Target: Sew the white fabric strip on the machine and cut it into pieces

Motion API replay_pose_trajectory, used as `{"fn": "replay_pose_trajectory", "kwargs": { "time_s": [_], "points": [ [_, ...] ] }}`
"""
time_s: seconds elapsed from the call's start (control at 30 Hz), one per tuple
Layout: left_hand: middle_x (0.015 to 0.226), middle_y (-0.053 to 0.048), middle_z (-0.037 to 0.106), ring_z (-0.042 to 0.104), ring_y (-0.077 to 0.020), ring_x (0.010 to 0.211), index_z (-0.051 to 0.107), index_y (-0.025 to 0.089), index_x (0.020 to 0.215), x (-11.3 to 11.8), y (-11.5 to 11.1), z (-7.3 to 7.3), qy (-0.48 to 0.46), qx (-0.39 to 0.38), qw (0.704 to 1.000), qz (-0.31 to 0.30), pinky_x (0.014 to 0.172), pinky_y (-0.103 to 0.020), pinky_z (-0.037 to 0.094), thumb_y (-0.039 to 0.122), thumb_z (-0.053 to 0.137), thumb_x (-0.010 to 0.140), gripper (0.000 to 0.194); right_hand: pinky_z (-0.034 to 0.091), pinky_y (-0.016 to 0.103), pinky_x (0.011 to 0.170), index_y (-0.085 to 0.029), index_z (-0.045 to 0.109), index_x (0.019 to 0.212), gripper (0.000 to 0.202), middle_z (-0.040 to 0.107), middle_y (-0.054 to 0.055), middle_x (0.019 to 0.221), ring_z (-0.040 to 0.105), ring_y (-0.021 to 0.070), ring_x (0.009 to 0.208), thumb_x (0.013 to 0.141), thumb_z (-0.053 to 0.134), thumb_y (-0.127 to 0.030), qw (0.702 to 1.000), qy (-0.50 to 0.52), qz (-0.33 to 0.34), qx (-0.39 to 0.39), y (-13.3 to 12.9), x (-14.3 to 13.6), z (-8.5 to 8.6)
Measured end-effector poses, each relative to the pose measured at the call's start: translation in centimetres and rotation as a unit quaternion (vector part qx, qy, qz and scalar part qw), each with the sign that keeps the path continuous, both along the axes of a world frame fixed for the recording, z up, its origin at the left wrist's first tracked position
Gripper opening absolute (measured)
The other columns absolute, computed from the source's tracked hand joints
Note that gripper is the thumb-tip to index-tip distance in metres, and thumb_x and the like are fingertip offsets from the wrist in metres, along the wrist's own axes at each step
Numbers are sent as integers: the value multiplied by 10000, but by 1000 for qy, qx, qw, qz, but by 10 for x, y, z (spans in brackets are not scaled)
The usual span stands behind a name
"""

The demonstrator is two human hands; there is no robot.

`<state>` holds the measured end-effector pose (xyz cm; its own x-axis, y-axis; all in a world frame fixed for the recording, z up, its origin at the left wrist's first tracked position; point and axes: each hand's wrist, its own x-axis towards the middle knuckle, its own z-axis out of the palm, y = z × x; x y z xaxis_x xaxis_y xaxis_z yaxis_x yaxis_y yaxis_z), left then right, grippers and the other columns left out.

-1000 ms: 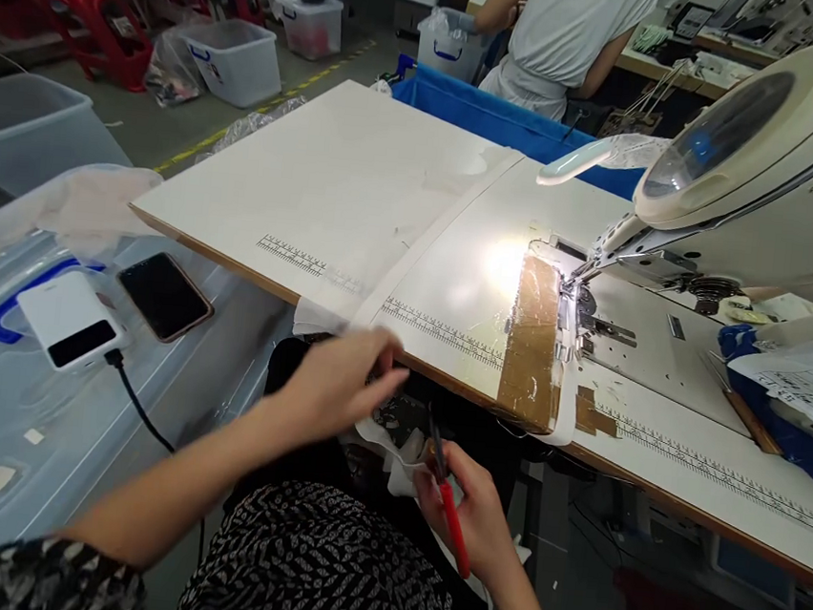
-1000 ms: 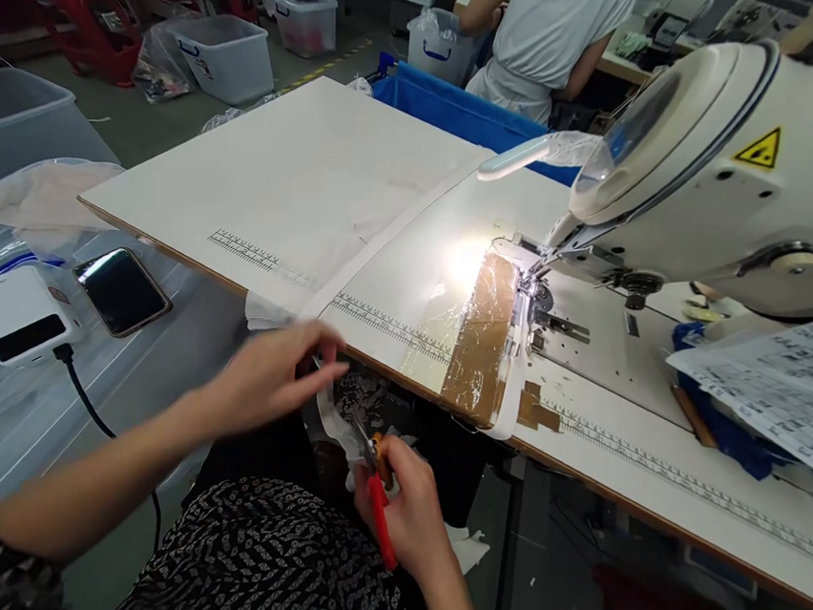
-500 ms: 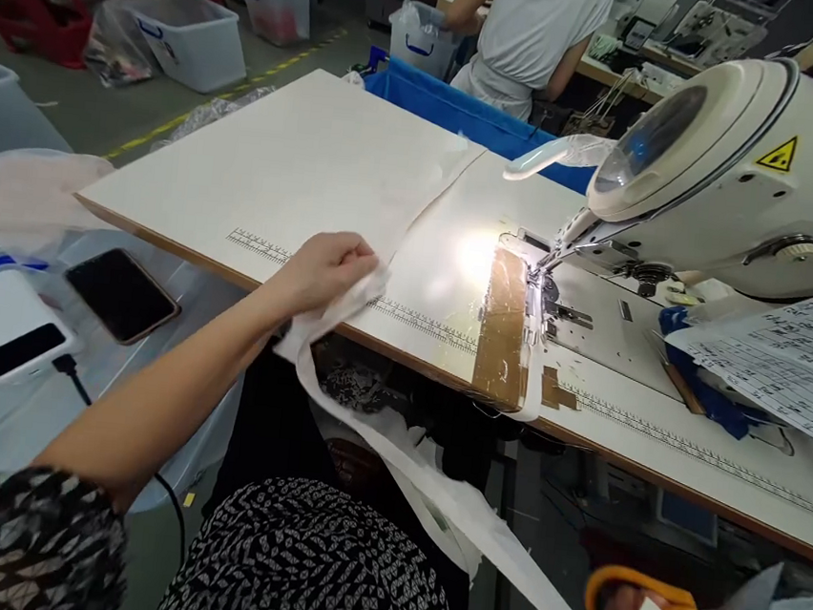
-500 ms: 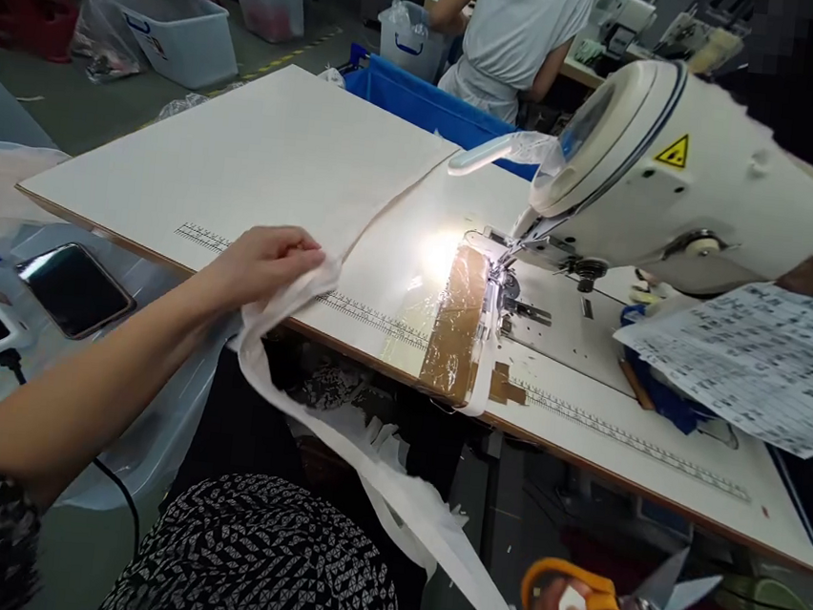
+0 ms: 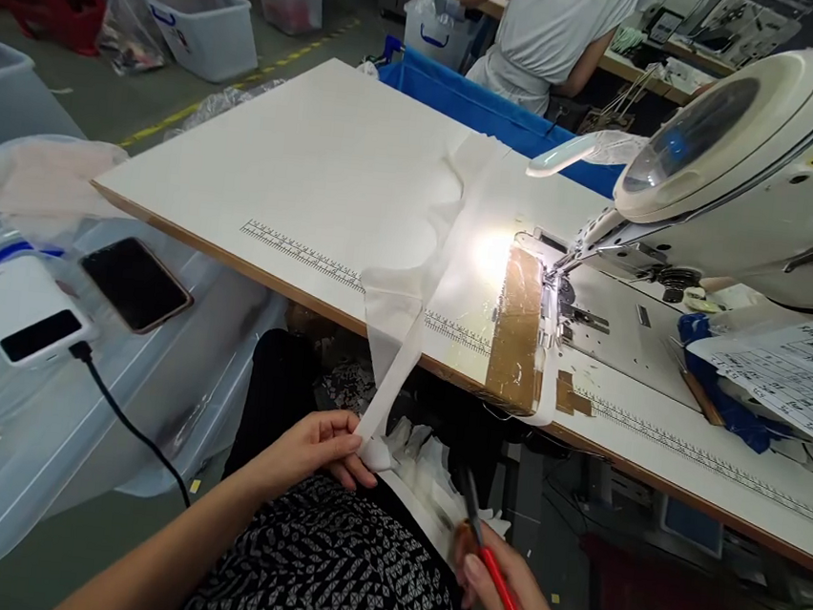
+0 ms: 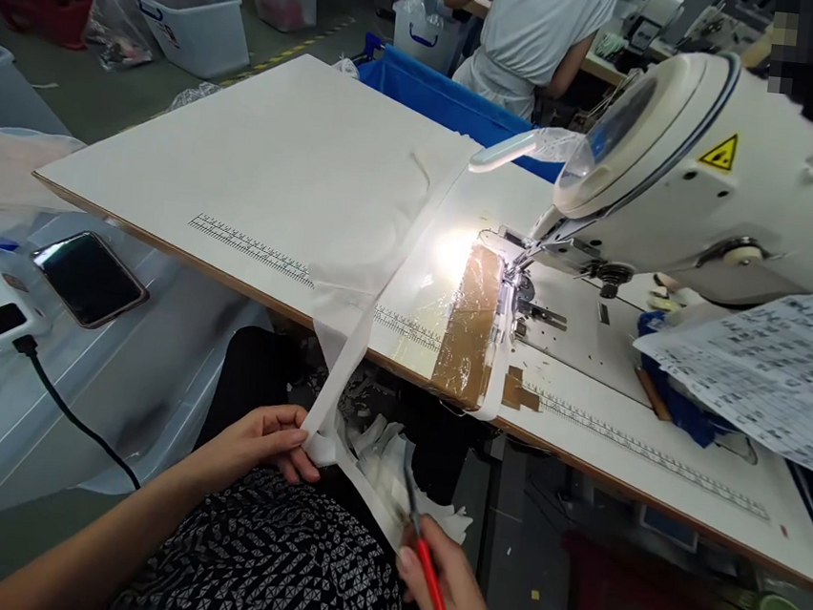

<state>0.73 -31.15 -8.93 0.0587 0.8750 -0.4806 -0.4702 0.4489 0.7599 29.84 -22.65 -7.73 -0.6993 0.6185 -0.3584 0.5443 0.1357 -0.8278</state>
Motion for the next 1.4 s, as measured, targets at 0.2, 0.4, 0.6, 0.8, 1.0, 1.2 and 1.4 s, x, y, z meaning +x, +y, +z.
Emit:
{"fn": "replay_pose_trajectory", "kwargs": {
  "time_s": [0.2, 0.4, 0.6, 0.8, 1.0, 1.2, 1.4],
  "points": [
    [819, -133, 753, 730, -223, 807, 614, 117, 852, -4, -7, 7, 18, -27, 999, 14, 685, -261, 551, 533, 719, 771, 436, 327, 237, 516, -231, 368, 698, 423, 358, -61, 650, 350, 115, 578, 902, 544, -556, 976, -13, 213, -48, 38, -69, 10],
    [792, -128, 755, 733, -214, 769, 654, 104, 846, -8, -8, 9, 22, -36, 999, 13, 676, -261, 555, 545, 708, 775, 451, 205, 245, 470, -229, 314, 642, 504, 311, -73, 588, 309, 101, 518, 888, 504, -626, 956, -49, 290, 19, 52, -96, 9],
    [747, -121, 751, 731, -220, 732, 634, 112, 796, -8, -7, 9, 26, -49, 998, 23, 656, -267, 550, 570, 730, 739, 471, 206, 251, 473, -226, 384, 649, 470, 371, -72, 565, 323, 103, 501, 862, 564, -604, 949, -88, 282, 114, 51, -101, 10],
    [750, -124, 751, 730, -227, 734, 620, 121, 775, -9, -7, 9, 30, -48, 998, 20, 671, -284, 547, 583, 714, 747, 472, 236, 252, 487, -235, 357, 659, 442, 444, -52, 582, 365, 112, 492, 880, 552, -564, 943, -112, 256, 183, 45, -104, 13],
    [724, -110, 748, 729, -217, 710, 624, 122, 778, -7, -6, 11, 32, -44, 998, 18, 651, -272, 547, 578, 715, 750, 465, 238, 246, 482, -241, 300, 629, 477, 463, -38, 568, 394, 114, 479, 881, 529, -574, 943, -102, 229, 218, 40, -101, 5],
    [724, -116, 747, 728, -215, 704, 633, 116, 777, -7, -6, 10, 40, -46, 998, 14, 656, -273, 550, 564, 696, 773, 452, 241, 255, 484, -241, 338, 630, 456, 511, -15, 577, 445, 131, 478, 896, 496, -576, 940, -105, 231, 227, 40, -98, 0],
    [719, -114, 747, 730, -222, 704, 628, 120, 786, -8, -6, 9, 44, -41, 998, 4, 646, -277, 550, 561, 700, 770, 447, 274, 264, 509, -228, 451, 680, 412, 594, 19, 653, 534, 163, 551, 895, 524, -572, 932, -103, 240, 252, 39, -107, 4]
  ]
}}
